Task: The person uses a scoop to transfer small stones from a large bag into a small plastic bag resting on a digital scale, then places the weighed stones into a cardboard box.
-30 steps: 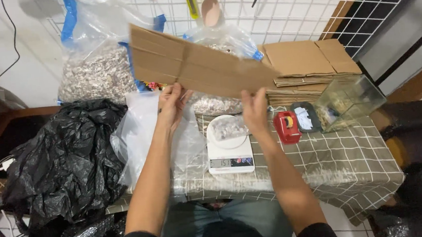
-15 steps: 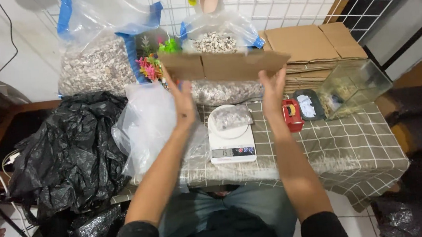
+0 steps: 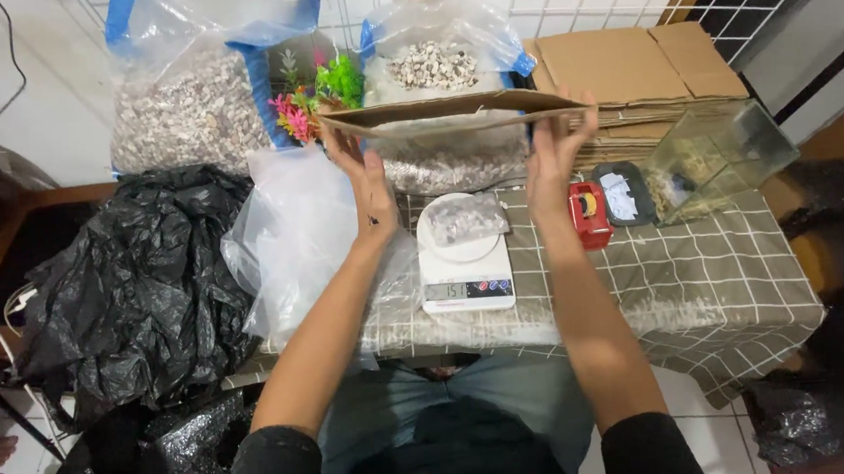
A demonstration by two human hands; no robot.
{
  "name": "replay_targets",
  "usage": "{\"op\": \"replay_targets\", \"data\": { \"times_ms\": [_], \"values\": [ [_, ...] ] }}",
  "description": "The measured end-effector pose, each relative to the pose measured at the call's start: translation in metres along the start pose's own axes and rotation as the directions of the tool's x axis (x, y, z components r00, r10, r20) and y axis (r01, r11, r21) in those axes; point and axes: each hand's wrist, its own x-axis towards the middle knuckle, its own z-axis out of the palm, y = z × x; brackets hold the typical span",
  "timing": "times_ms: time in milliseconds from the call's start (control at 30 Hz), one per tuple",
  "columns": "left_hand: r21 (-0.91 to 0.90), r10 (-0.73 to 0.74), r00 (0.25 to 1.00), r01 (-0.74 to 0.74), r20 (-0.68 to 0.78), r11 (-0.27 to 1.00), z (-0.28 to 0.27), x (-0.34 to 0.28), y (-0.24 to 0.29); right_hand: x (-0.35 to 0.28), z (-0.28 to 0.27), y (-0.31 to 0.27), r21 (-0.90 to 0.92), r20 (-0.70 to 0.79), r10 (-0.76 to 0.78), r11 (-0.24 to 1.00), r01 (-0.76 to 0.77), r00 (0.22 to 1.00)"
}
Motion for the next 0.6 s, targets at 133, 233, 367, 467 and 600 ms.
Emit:
{"op": "replay_targets", "data": {
  "times_ms": [133, 233, 367, 467, 600],
  "values": [
    [0.074, -0.105, 0.992, 0.101, 0.064, 0.992, 0.001, -0.004, 0.018, 0.0, -0.013, 0.023, 0.043, 0.052, 0.084, 0.995, -0.086, 0.995],
    [-0.039, 0.101, 0.977, -0.096, 0.188, 0.995, 0.007, -0.01, 0.026, -0.004, -0.024, 0.028, 0.118, 0.028, 0.119, 0.986, -0.122, 0.993],
    [-0.06, 0.12, 0.973, -0.111, 0.197, 0.992, 0.006, -0.003, 0.046, 0.0, -0.03, 0.033, 0.294, -0.004, 0.182, 0.94, -0.172, 0.983],
    [-0.038, 0.119, 0.986, -0.115, 0.114, 0.993, -0.001, -0.002, 0.007, -0.001, -0.006, 0.009, 0.33, -0.035, 0.265, 0.913, -0.239, 0.964],
    [0.038, 0.129, 0.992, -0.129, 0.009, 0.991, -0.006, 0.004, -0.039, 0.0, 0.014, -0.04, 0.023, 0.101, 0.358, 0.932, -0.362, 0.928]
  ]
}}
